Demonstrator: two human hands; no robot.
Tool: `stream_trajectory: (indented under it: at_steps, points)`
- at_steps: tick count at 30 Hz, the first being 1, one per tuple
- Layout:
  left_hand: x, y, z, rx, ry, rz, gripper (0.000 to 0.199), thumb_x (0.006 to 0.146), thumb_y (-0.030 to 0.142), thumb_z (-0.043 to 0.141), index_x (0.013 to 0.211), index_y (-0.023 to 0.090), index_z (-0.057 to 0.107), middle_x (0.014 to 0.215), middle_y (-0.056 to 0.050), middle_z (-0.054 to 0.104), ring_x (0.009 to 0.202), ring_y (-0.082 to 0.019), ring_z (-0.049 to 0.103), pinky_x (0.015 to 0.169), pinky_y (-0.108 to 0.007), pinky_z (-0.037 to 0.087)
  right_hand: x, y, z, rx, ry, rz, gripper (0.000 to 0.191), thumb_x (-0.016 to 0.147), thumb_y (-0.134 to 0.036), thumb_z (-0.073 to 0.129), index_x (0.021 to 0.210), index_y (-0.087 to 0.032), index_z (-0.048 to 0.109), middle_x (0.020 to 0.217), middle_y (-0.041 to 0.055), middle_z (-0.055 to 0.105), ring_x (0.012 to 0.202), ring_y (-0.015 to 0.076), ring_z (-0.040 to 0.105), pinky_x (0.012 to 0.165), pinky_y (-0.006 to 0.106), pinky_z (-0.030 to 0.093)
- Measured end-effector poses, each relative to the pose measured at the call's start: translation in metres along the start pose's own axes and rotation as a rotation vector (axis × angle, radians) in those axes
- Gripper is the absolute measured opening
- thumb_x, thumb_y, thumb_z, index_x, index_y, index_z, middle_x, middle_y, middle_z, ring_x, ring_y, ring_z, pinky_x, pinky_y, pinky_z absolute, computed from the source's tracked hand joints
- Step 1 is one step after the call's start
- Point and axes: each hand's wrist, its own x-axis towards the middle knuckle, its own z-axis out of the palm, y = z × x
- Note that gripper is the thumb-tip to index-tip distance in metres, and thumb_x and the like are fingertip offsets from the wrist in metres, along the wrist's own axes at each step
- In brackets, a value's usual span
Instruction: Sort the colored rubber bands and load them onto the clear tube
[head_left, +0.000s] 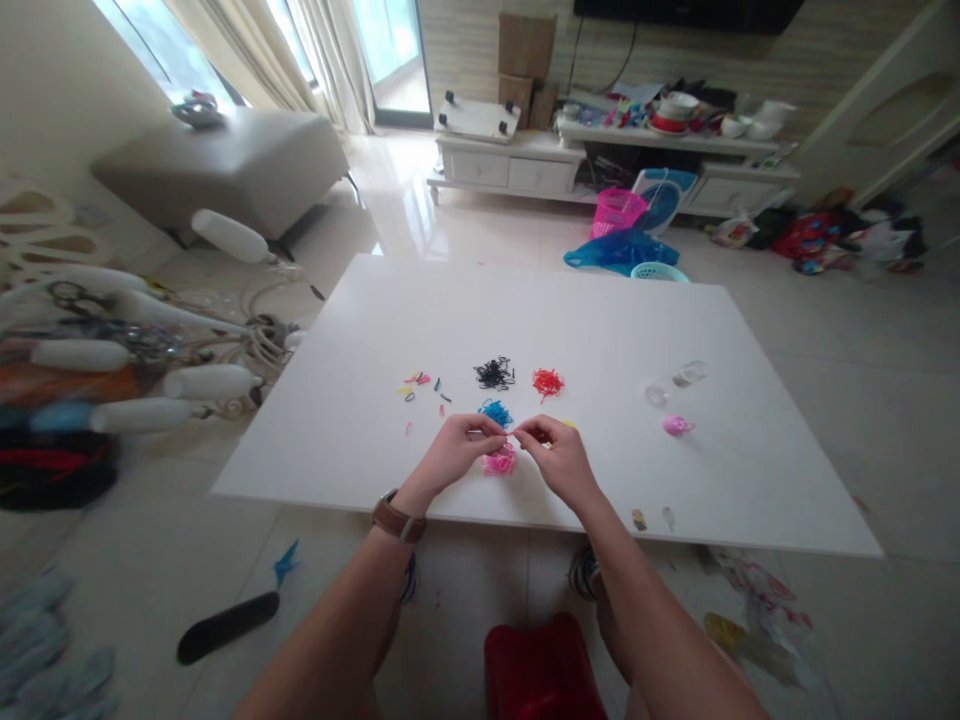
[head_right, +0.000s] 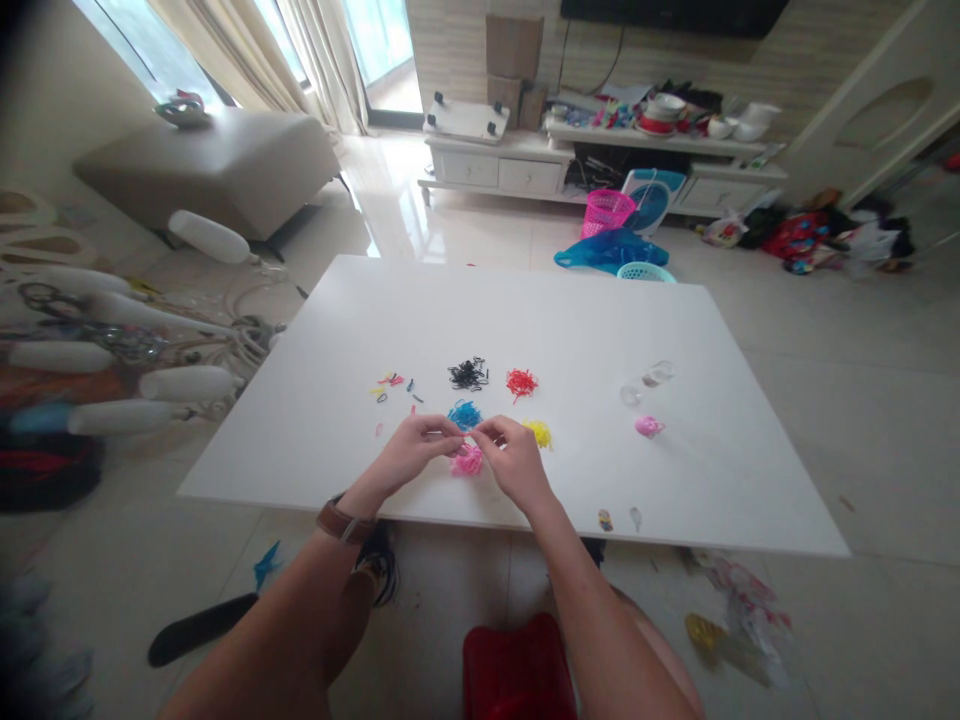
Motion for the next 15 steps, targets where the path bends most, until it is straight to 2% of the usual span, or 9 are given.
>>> stream_trajectory:
  at_steps: [5,9,15]
  points:
    - [0.001,0.003,-0.003,0.063,0.020,0.000,0.019,0.076,0.033,0.079,0.081,0.015,0.074,0.077,-0.007,0.075,0.075,-0.020,0.072,0.076,-0.031,0.058,-0.001,-0.004,0.004,-0.043,0.003,-0.012,0.013,0.088,-0.024,0.062,0.077,-0.020,0.067,0.075,0.0019,0.069,0.071,0.0164,0.062,0.067,0.028,0.048]
    - [-0.002,0.007,-0.009,0.086,0.043,0.015,0.015,0.076,0.030,0.077,0.079,0.016,0.074,0.074,-0.006,0.075,0.074,-0.020,0.072,0.076,-0.031,0.058,0.001,-0.006,0.005,0.011,0.006,0.005,0.012,0.086,-0.024,0.062,0.075,-0.020,0.064,0.074,0.0008,0.066,0.072,0.0163,0.061,0.070,0.029,0.047]
    - [-0.008,0.012,-0.021,0.073,0.151,0.029,0.013,0.075,0.028,0.077,0.076,0.016,0.072,0.077,-0.007,0.076,0.076,-0.021,0.073,0.073,-0.030,0.056,0.003,0.001,-0.002,0.082,0.088,0.059,0.013,0.085,-0.028,0.062,0.075,-0.020,0.061,0.071,0.0006,0.063,0.070,0.0168,0.061,0.069,0.029,0.047]
